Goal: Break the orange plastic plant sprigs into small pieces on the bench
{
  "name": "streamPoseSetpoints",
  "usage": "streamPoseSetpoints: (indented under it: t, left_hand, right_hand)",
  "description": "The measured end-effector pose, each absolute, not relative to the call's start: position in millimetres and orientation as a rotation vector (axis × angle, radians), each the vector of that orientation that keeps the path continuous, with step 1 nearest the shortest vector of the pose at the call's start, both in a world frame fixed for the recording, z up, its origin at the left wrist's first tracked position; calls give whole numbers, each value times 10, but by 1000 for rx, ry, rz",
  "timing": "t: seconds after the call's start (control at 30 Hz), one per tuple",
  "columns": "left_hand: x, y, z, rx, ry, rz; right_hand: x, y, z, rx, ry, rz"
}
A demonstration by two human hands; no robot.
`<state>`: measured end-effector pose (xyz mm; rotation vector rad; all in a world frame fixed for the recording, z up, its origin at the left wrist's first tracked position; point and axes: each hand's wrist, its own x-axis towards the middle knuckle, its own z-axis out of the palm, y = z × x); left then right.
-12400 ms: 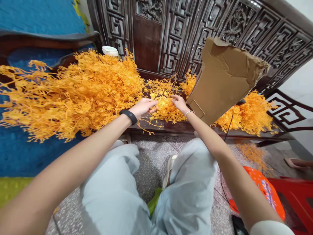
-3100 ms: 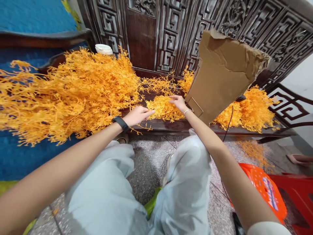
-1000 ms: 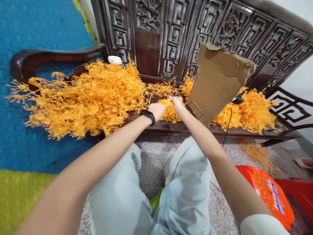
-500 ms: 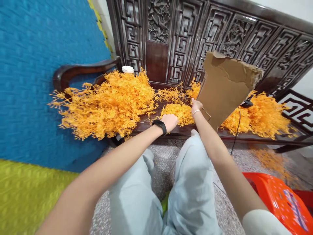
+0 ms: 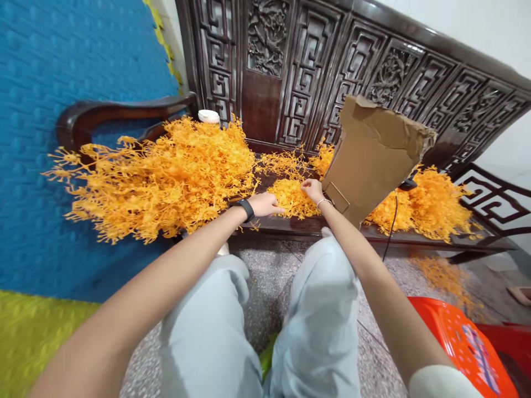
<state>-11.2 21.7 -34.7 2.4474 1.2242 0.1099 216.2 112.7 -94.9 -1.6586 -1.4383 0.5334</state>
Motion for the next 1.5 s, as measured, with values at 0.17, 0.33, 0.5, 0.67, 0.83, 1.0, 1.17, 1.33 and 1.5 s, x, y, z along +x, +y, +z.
streamPoseSetpoints:
  t: [0.17,0.33,0.5,0.67,0.83,1.0,1.17,1.33,1.5]
  left_hand:
    - [-112,227,-411,2418,1154,104]
    - [-87,264,-438,2387,1065,85]
    - [-7,294,-445,2420,985,83]
    - [65,309,-442,2409,993,46]
    - [88,334,-456,2380,1024,50]
    - [119,338,-456,2343,1076,106]
    - [167,346,-442,2384,1157,184]
    - [234,341,-429,2410,1293,177]
    - [299,369,-423,2498,1507,83]
  right_hand:
    - [2173,1097,-912,-1640,-1492,455]
    - [2099,916,-728,-1456,-1590,718]
    - [2050,599,-530,-1106,-1825,1572]
    - [2063,507,-469,-1008,-1975,1672]
    - [2139,549,-587,-1066,-1909,1541]
    - [2119,557,-685,-1049,-1628,1571]
    - [2039,560,-673,-1018,-1423,1527]
    - [1925,582,-632,-1248,-1441,1267]
    - [1739,622,-588,-1476,-1462,797]
